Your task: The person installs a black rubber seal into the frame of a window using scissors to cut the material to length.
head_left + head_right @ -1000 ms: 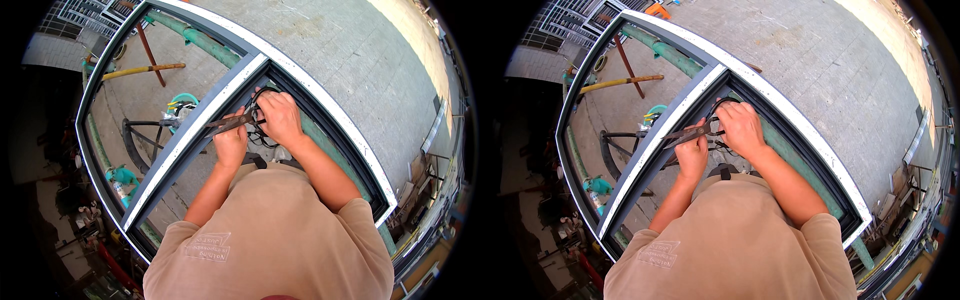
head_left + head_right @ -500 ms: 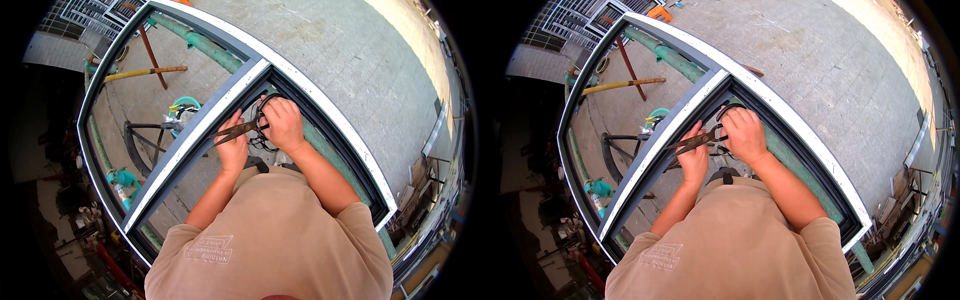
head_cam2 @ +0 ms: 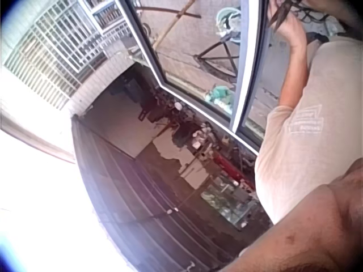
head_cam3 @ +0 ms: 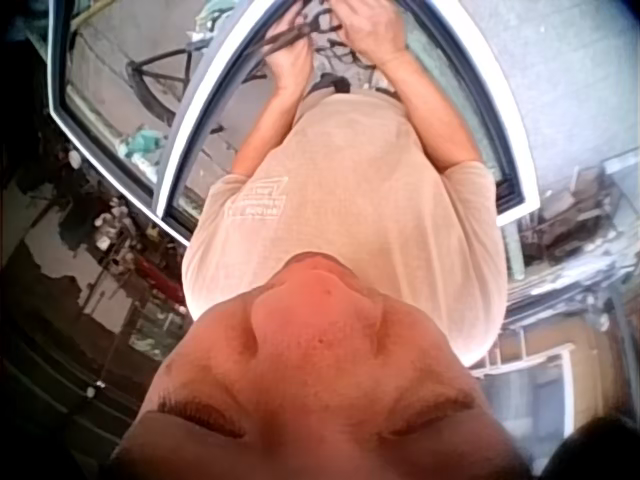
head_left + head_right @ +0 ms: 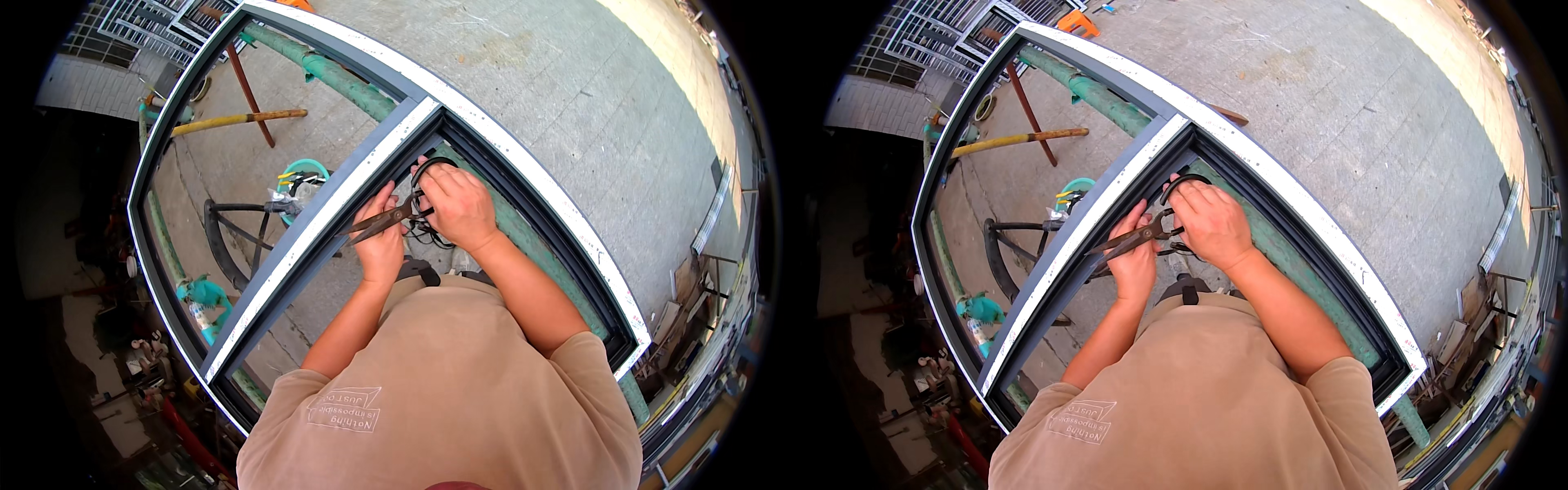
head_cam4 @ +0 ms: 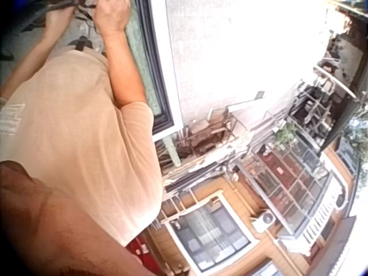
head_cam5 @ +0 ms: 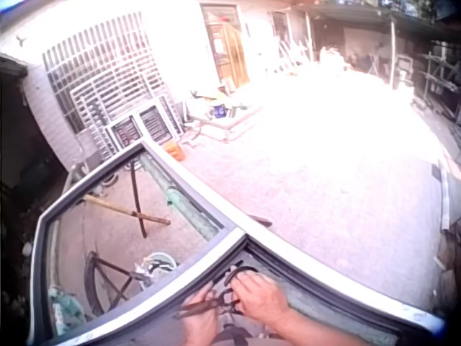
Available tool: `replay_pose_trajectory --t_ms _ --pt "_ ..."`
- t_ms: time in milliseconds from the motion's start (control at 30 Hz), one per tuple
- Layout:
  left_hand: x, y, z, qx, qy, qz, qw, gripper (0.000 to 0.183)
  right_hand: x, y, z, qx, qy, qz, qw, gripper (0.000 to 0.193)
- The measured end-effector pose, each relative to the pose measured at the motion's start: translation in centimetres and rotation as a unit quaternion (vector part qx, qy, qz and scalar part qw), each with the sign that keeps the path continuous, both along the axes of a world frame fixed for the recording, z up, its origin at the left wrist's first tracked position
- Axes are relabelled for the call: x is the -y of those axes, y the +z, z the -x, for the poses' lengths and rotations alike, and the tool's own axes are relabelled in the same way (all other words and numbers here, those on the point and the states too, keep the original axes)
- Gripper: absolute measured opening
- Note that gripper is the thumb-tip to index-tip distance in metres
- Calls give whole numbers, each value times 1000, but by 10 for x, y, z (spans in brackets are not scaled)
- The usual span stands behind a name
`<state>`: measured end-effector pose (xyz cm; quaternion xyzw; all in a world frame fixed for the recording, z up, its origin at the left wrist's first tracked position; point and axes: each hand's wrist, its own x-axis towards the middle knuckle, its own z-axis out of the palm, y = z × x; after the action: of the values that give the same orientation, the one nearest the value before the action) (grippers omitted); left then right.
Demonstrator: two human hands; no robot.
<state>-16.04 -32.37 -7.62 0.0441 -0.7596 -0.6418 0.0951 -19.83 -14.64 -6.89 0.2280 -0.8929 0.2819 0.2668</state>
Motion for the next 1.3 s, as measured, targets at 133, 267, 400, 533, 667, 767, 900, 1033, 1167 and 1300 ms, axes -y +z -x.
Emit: replay_pose_trajectory --t_ms 133,267,400,533,667,767,900,1033,1167,1300 --pt "2 -5 -1 9 3 -24 1000 30 1 1 -1 6 -6 -12 1000 40" --pt "5 -13 -1 3 8 -35 999 30 1 -1 -1 4 -5 -10 1000 42" --pt "4 -9 0 11 6 -33 999 30 1 0 -1 15 -3 -7 1000 45" --pt "4 -8 1 21 2 -35 999 30 3 0 0 2 -11 6 1000 44" --pt "5 -11 1 11 0 -53 999 31 2 -1 -1 18 -7 -3 1000 45" --pt "4 -8 2 18 -5 -49 999 31 2 0 -1 14 -4 1 1000 45" --pt "3 -3 3 38 2 -51 998 30 1 3 0 38 -6 -1 999 45" --pt "5 -6 3 38 -3 -47 998 29 1 4 0 47 -14 2 999 47" --pt "7 -5 4 45 14 -16 999 27 3 9 0 65 -28 -6 997 48" --pt "5 0 6 45 13 26 999 25 2 10 4 75 -41 -19 996 49"
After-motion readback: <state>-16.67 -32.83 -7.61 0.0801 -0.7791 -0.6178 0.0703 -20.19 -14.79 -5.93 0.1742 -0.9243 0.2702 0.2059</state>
